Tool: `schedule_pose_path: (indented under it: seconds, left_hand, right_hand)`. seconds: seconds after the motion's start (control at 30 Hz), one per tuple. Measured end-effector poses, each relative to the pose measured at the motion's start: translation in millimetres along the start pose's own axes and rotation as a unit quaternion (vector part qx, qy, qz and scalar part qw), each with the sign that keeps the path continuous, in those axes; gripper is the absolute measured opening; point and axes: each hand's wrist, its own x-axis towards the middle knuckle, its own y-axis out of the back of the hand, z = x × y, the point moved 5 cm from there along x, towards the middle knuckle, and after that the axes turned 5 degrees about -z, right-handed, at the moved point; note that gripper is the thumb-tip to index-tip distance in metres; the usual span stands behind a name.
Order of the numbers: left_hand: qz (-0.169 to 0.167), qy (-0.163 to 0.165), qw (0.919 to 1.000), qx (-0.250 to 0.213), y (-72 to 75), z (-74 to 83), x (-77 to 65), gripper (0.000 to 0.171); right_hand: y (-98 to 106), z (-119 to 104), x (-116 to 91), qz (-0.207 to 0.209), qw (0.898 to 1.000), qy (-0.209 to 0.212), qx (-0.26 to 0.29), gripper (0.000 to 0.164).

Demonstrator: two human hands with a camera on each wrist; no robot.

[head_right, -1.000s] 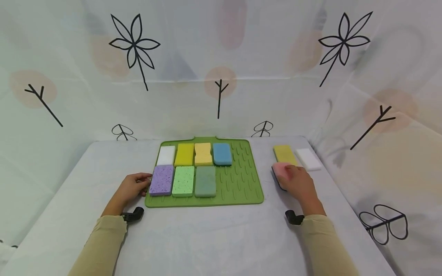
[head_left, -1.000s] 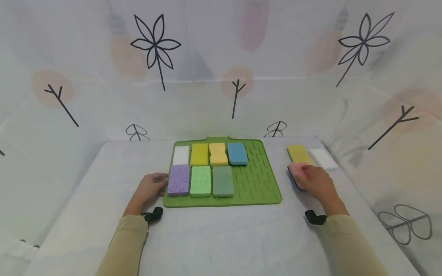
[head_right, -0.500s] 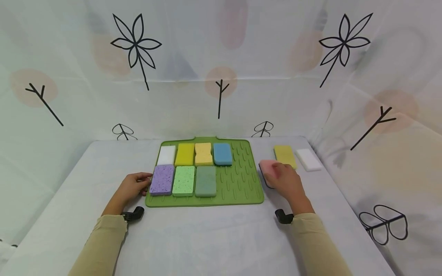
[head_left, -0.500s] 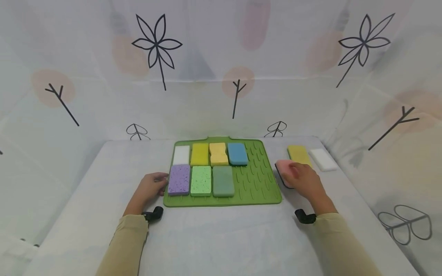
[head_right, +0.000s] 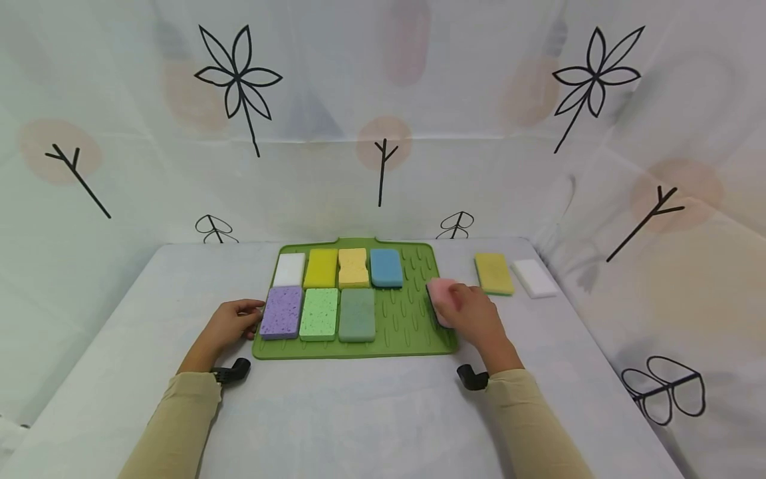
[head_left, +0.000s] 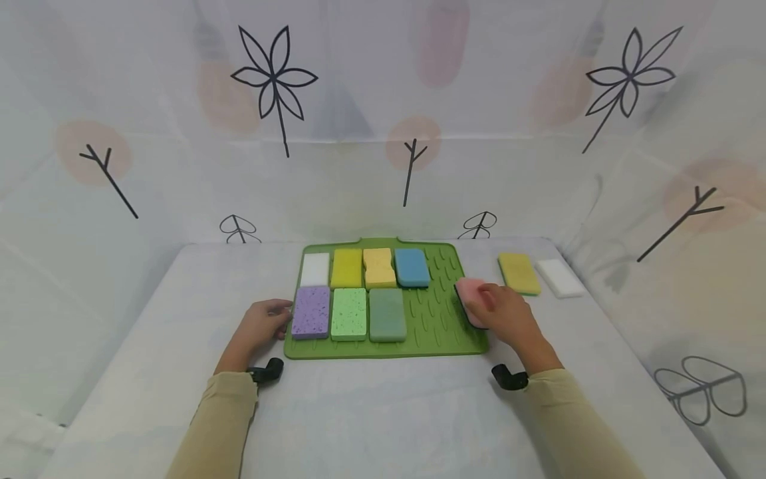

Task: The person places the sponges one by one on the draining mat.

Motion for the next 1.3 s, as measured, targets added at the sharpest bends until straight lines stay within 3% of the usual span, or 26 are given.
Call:
schedule_pose_path:
  seconds: [0.77, 1.3]
  left_hand:
    - [-0.003, 0.003, 0.9999, 0.010, 0.6, -0.2, 0.7, 0.048]
    - [-0.003, -0.005, 1.0000, 0.008, 1.9, -0.9, 1.5, 0.047]
  right_hand:
    - [-26, -45, 6, -0.031, 0.999, -0.011, 0.021, 0.060]
    - [-38, -70, 12, -0.027, 0.999, 0.024, 0.006, 0.057]
